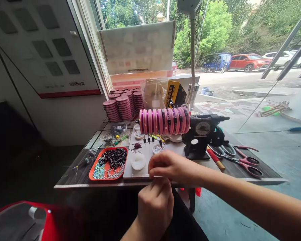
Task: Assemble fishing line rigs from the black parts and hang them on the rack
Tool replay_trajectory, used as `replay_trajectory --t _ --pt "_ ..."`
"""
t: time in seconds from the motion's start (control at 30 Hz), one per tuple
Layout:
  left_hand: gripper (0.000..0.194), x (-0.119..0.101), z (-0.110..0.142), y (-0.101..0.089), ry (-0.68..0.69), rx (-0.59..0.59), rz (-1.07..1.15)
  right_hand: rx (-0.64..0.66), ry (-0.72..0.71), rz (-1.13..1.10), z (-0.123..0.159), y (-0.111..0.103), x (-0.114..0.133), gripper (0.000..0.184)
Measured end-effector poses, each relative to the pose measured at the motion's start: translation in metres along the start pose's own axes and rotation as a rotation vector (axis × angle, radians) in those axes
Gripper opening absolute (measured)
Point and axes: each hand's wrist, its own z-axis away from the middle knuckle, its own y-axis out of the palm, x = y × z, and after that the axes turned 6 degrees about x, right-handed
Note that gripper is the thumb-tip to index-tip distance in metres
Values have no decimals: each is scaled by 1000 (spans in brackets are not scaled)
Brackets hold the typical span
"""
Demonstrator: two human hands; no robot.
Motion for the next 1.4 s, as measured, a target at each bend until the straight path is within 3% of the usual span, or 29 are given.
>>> replay_trajectory --t 0.1,0.13,0.2,0.27,0.33,0.5,0.67,0.77,0.83,0.93,1.0,1.13,1.2,1.33,1.4 --pt "14 -3 -9 -4 -742 120 843 -167 -120 275 35 7 -5 17" --pt "11 -3 -11 -5 -924 146 1050 -200 -276 518 46 11 -9 24" --pt "7 -1 -15 -6 -1113 178 1259 -218 -509 915 62 21 -18 31" --pt "9 1 -17 -6 -1184 207 1345 -241 -623 1139 69 31 -26 34" --pt "12 2 -16 -5 -1230 216 1422 -245 -649 1201 70 38 -29 34" --pt "10 3 -13 -3 -1225 171 1473 -101 -563 1124 68 42 -24 31" --pt "11 6 -10 -1 -1235 178 1459 -222 -585 1140 67 39 -29 35" --pt "10 6 -10 0 -1207 188 1384 -208 -599 1148 66 41 -32 34" --pt "7 4 -10 0 -1130 197 1283 -132 -575 1076 66 44 -30 30" --pt "9 2 -8 -3 -956 181 1091 -13 -474 738 64 42 -17 26" --pt "14 4 -4 -4 -725 139 789 -34 -346 427 59 35 -6 26" --pt "22 12 7 0 -38 -69 -158 -112 -63 -73 27 10 8 19" --pt "20 14 9 1 123 -142 -392 -64 -14 -158 5 3 7 17" --pt "19 10 4 -3 208 -81 -425 48 14 -95 -21 3 0 13" --pt "18 6 -1 -7 21 11 -141 36 7 -17 -14 4 0 10"
